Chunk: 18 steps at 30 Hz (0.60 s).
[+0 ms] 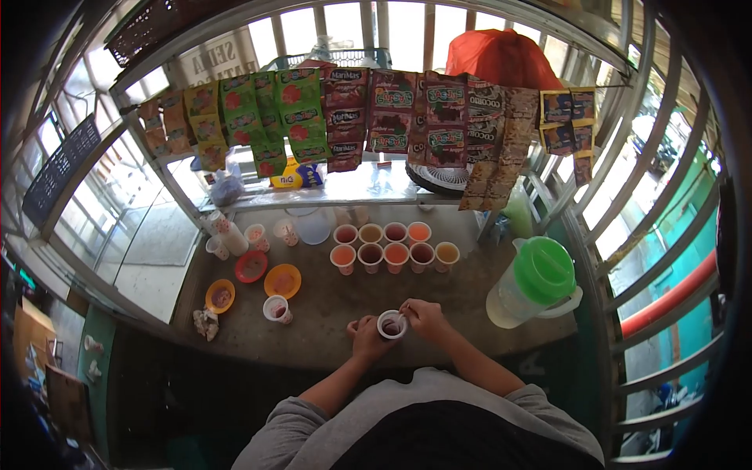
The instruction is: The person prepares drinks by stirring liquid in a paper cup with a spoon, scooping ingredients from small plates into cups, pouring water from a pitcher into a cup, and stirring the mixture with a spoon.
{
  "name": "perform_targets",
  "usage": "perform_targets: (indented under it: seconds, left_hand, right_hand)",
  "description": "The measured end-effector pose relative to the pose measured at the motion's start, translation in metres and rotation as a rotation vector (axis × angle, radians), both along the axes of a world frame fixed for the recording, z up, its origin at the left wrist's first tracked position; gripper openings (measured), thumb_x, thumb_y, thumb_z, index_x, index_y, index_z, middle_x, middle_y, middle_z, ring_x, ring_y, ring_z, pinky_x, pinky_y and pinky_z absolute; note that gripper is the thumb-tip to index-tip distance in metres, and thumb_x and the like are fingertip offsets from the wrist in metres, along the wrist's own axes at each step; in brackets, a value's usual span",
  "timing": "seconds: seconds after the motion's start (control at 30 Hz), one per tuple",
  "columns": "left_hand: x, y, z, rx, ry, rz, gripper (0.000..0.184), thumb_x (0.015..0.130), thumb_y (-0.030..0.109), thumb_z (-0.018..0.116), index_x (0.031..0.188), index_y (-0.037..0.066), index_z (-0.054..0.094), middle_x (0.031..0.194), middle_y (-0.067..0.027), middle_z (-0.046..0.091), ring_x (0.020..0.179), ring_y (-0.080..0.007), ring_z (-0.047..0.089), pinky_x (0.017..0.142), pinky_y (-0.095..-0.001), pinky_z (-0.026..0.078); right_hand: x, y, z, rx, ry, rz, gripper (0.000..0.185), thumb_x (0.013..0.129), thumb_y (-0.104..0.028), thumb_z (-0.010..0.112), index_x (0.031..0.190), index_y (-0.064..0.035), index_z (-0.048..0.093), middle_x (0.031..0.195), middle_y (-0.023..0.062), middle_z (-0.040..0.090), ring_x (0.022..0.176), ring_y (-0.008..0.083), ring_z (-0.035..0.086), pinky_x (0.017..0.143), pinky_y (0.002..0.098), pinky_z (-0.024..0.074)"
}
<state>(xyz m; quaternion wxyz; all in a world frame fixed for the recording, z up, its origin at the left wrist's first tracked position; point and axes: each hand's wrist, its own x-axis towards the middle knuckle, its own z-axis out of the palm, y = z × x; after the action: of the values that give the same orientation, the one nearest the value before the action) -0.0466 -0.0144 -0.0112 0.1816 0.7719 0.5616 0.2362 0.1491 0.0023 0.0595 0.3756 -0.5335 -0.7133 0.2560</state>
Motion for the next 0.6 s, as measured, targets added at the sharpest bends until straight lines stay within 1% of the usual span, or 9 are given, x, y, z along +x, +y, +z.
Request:
perform_targets:
  seconds: [0.03, 0.17, 0.23, 0.27, 0.33, 0.37, 0.43, 0.53, 0.6]
  left_hand:
    - [0.01, -0.002, 0.001, -0.022, -0.056, 0.055, 0.06, 0.069, 0.049, 0.084, 0.119, 0.02, 0.068, 0.11, -0.0022, 0.069, 0.119, -0.021, 0.057, 0.105, -0.0525, 0.027]
    - [0.037, -0.01, -0.003, -0.029, -0.072, 0.172, 0.06, 0.069, 0.047, 0.084, 0.121, 0.022, 0.067, 0.11, -0.0022, 0.069, 0.119, -0.0216, 0.057, 0.105, -0.0522, 0.027]
    - [0.04, -0.01, -0.001, -0.031, -0.078, 0.143, 0.062, 0.07, 0.049, 0.084, 0.122, 0.021, 0.067, 0.111, -0.002, 0.069, 0.12, -0.0225, 0.056, 0.105, -0.0517, 0.028]
    - [0.04, -0.009, -0.002, -0.028, -0.084, 0.158, 0.062, 0.07, 0.049, 0.084, 0.122, 0.021, 0.067, 0.111, -0.002, 0.069, 0.12, -0.0225, 0.056, 0.105, -0.0517, 0.028]
    - [0.04, -0.009, -0.004, 0.038, -0.09, 0.172, 0.065, 0.069, 0.051, 0.085, 0.123, 0.019, 0.067, 0.113, -0.0029, 0.069, 0.12, -0.0224, 0.057, 0.104, -0.0501, 0.029]
    - [0.042, -0.007, -0.006, 0.033, -0.088, 0.188, 0.065, 0.069, 0.051, 0.085, 0.123, 0.019, 0.067, 0.113, -0.0029, 0.069, 0.12, -0.0224, 0.057, 0.104, -0.0501, 0.029]
    - [0.041, -0.008, -0.011, 0.121, -0.126, 0.197, 0.067, 0.067, 0.052, 0.086, 0.121, 0.018, 0.067, 0.112, -0.0041, 0.069, 0.118, -0.0232, 0.058, 0.102, -0.0471, 0.032]
    - [0.039, -0.01, -0.003, 0.045, -0.134, 0.189, 0.064, 0.066, 0.05, 0.088, 0.118, 0.017, 0.069, 0.112, -0.0048, 0.069, 0.116, -0.0234, 0.059, 0.101, -0.0447, 0.033]
    - [0.04, -0.008, 0.001, 0.052, -0.116, 0.205, 0.061, 0.067, 0.05, 0.087, 0.115, 0.017, 0.07, 0.111, -0.0047, 0.069, 0.114, -0.0235, 0.061, 0.1, -0.0437, 0.034]
  right_hand:
    - [0.006, 0.001, 0.004, -0.042, 0.037, 0.028, 0.01, 0.092, -0.011, 0.063, 0.093, -0.0052, 0.07, 0.087, 0.0132, 0.073, 0.083, 0.0316, 0.072, 0.075, 0.0392, 0.054]
    - [0.031, 0.005, 0.013, 0.008, -0.011, 0.021, 0.011, 0.092, -0.01, 0.062, 0.095, -0.0035, 0.07, 0.088, 0.0163, 0.072, 0.084, 0.0336, 0.072, 0.075, 0.0405, 0.055]
    - [0.042, 0.007, 0.009, -0.11, -0.086, 0.15, 0.011, 0.092, -0.008, 0.061, 0.095, -0.0029, 0.07, 0.089, 0.0178, 0.072, 0.084, 0.0347, 0.071, 0.076, 0.0412, 0.0551]
    - [0.048, 0.01, 0.005, -0.108, -0.093, 0.164, 0.011, 0.092, -0.008, 0.061, 0.095, -0.0029, 0.07, 0.089, 0.0178, 0.072, 0.084, 0.0347, 0.071, 0.076, 0.0412, 0.0551]
    - [0.052, 0.011, 0.009, 0.078, -0.034, 0.162, 0.01, 0.09, -0.006, 0.062, 0.093, -0.0022, 0.07, 0.09, 0.018, 0.072, 0.086, 0.0351, 0.072, 0.077, 0.0421, 0.0552]
    - [0.054, 0.015, 0.003, 0.073, -0.032, 0.178, 0.01, 0.09, -0.006, 0.062, 0.093, -0.0022, 0.07, 0.09, 0.018, 0.072, 0.086, 0.0351, 0.072, 0.077, 0.0421, 0.0552]
    - [0.054, 0.018, -0.011, 0.055, 0.004, 0.197, 0.01, 0.089, -0.005, 0.062, 0.093, -0.0022, 0.07, 0.09, 0.0181, 0.072, 0.086, 0.0362, 0.071, 0.077, 0.0427, 0.0551]
    - [0.05, 0.022, -0.005, -0.041, 0.107, 0.172, 0.01, 0.089, -0.006, 0.063, 0.094, -0.0022, 0.071, 0.089, 0.0179, 0.072, 0.085, 0.0357, 0.071, 0.077, 0.0417, 0.0551]
    - [0.051, 0.026, -0.003, 0.046, 0.038, 0.208, 0.01, 0.09, -0.007, 0.063, 0.094, -0.0022, 0.071, 0.09, 0.0179, 0.072, 0.085, 0.035, 0.072, 0.077, 0.0408, 0.0551]
